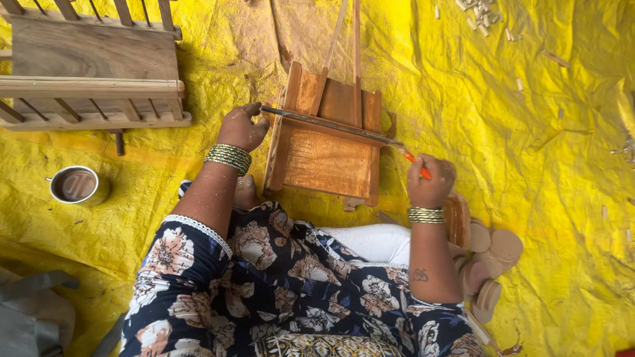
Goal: The person sits on a yellow tarp on the floor and applies stain to miniature wooden furniture pieces with a brush, dipping the brush into a container of stain and coating the surfaces of small wooden chairs, repositioning and turning the pieces to reach different sides.
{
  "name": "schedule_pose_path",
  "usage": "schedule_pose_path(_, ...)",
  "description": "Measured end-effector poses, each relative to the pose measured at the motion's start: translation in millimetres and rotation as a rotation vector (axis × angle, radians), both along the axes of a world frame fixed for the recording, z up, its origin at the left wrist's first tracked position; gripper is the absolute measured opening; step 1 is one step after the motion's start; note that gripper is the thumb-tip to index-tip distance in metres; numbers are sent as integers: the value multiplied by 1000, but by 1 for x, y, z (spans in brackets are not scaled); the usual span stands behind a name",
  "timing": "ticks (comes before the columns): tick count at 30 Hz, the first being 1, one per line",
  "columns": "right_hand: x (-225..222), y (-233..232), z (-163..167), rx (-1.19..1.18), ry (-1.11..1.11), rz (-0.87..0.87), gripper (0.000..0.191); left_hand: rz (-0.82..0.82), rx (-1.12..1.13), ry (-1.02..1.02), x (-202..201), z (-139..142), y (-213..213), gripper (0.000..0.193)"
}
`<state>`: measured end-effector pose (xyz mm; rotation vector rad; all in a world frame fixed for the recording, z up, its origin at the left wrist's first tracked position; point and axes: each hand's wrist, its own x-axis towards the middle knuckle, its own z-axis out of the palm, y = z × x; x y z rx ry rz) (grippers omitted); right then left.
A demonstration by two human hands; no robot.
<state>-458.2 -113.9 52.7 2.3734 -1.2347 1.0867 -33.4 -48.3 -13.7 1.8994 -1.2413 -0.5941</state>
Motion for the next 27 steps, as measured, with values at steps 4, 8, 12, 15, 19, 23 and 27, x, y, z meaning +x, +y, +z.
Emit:
schedule_pose_path(4,16,3,-6,-85,28,105,3,-2,17,-19,-1,0,-1,49)
schedule_pose_path(8,20,3,-10,-44,-151,142,7,-21,36,-33,-2,-4,-1,49)
schedule_pose_path(12,28,-10,-20,158,-459,129,15,30,-19,-71,-1,-14,-8,53)
schedule_pose_path(15,43,-40,-25,313,-473,112,25,38,15,-19,3,-23,-16,53)
schedule_pose_path(19,76,-90,-23,545,-317,-11,38,17,37,-4,13,-30,-19,50)
schedule_pose_path(23,124,-125,-22,770,-421,13,38,24,32,63,19,-28,-20,50)
schedule_pose_path(27,166,-132,-17,978,-547,-12,39,8,41,161,13,-20,-18,51)
